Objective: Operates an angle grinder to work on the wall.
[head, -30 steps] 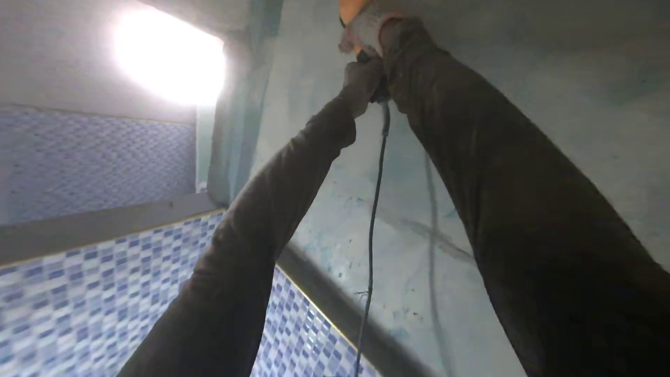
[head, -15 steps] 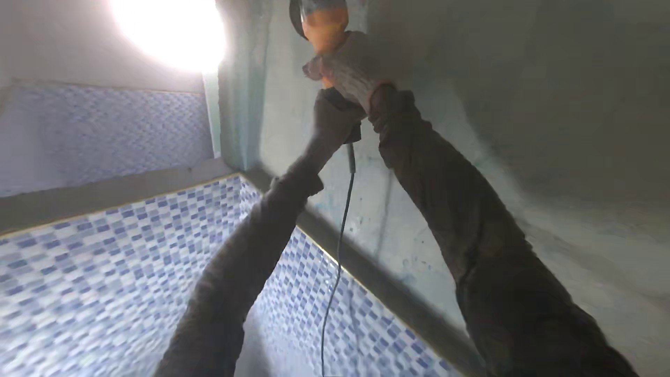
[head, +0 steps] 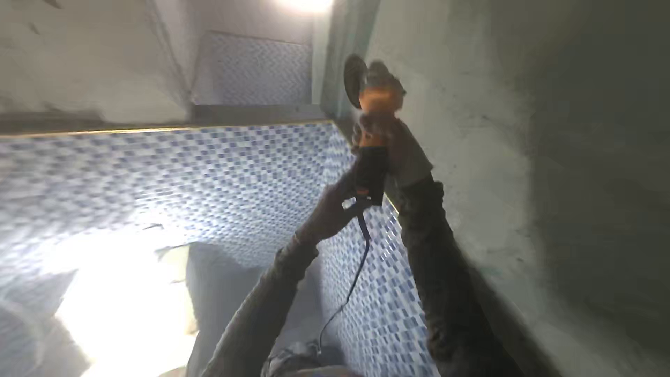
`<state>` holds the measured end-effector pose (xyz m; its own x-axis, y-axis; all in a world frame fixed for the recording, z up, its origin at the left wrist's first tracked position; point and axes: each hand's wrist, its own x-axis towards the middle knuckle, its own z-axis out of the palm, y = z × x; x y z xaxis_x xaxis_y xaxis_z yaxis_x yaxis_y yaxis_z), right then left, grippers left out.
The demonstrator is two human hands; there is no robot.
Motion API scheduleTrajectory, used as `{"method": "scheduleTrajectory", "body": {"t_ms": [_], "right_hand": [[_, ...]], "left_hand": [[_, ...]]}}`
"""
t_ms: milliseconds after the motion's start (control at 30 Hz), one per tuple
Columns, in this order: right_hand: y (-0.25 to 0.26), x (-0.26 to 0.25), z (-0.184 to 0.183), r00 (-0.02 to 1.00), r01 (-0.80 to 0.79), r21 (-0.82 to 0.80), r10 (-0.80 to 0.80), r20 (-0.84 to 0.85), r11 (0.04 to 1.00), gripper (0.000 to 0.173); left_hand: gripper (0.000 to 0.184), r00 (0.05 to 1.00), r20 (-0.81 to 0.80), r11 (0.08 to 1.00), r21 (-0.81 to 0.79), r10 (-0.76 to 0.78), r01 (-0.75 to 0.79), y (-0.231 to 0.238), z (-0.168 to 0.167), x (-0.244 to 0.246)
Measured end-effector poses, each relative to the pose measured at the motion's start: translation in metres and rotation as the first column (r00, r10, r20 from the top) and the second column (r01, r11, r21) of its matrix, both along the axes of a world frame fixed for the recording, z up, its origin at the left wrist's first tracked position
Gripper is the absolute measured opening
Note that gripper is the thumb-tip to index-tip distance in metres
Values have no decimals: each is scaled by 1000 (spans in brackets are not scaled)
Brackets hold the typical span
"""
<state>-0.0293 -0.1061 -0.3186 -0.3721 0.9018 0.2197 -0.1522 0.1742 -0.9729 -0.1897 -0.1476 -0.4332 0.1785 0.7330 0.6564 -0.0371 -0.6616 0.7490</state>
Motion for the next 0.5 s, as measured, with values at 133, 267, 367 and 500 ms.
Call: {"method": "scheduleTrajectory", "body": {"t_ms": [133,267,367,500], "right_hand": [[20,-24,-40,997,-30,-130,40,73,991,25],[23,-49,-80,990,-101,-280,70,-119,955,22],[18,-62,-105,995,-62,-370,29,-95,927,30],[13,-67,-144,995,-97,-379,82,-56,920,40]], "left_hand": [[74,894,-360,963,56,267,-265,-33,-23,-23],[74,812,-501,945,36,298,-325,-56,-48,-34],[89,776,-563,936,-9,286,-351,-68,-68,-40],[83,721,-609,884,-68,331,-463,-87,-89,-34]]}}
